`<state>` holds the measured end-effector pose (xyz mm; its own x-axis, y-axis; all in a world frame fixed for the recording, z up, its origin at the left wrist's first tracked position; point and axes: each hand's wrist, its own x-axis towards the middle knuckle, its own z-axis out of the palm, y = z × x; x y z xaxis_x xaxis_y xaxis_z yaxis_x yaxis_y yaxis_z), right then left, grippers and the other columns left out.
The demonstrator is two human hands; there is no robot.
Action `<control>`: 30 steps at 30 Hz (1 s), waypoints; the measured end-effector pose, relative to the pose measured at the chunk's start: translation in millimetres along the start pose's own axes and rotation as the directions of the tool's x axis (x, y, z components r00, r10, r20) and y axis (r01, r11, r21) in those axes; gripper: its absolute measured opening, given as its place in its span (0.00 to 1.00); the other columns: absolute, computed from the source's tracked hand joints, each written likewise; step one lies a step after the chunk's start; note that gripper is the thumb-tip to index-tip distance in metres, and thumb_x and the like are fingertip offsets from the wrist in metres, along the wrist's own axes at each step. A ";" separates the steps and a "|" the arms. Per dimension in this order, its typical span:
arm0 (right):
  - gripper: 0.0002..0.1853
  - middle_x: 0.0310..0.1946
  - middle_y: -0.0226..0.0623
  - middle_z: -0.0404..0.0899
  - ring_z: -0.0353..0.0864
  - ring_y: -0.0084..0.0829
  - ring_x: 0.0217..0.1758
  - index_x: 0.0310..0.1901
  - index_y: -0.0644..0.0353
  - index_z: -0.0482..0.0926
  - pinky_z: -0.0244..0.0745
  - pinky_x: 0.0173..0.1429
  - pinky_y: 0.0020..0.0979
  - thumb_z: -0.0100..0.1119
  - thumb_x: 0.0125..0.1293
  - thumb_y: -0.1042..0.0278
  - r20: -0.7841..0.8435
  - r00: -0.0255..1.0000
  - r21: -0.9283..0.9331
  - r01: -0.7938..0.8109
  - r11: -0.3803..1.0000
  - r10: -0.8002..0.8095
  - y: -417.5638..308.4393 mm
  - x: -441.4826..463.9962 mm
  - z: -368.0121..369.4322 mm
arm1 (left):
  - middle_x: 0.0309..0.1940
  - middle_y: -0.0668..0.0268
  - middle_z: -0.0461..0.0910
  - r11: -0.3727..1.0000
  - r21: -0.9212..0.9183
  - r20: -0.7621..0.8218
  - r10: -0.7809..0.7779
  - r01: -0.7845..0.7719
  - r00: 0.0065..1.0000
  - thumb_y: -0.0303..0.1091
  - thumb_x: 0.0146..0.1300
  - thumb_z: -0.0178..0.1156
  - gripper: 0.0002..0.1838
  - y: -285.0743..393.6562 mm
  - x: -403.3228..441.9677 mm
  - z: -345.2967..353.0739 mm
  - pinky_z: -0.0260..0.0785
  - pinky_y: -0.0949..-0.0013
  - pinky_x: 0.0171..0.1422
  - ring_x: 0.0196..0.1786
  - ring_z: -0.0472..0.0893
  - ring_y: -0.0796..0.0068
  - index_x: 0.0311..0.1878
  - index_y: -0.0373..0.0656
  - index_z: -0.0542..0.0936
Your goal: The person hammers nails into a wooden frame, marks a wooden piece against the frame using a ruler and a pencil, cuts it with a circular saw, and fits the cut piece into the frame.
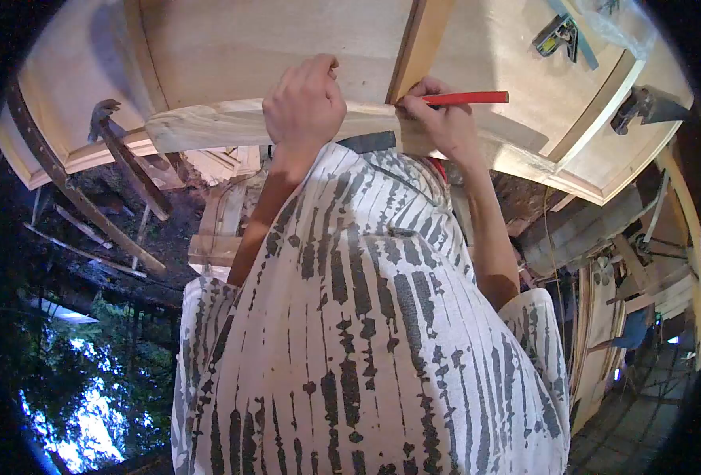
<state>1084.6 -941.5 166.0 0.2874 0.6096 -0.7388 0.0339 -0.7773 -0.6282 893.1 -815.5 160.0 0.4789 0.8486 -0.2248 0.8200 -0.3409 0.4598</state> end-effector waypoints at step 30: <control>0.15 0.30 0.41 0.84 0.84 0.30 0.35 0.40 0.64 0.81 0.78 0.44 0.35 0.66 0.65 0.58 0.043 0.999 -0.012 0.005 1.000 -0.004 -6.9 -4.5 0.7 | 0.40 0.65 0.88 0.999 -0.041 0.062 -0.025 0.027 0.998 0.30 0.62 0.58 0.10 -2.9 -3.7 -3.1 0.78 0.55 0.46 0.43 0.86 0.58 0.44 0.50 0.84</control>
<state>1082.5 -938.7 173.5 0.2457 0.6192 -0.7458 0.0464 -0.7760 -0.6291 888.0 -816.3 162.1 0.4770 0.8301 -0.2888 0.8192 -0.3008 0.4882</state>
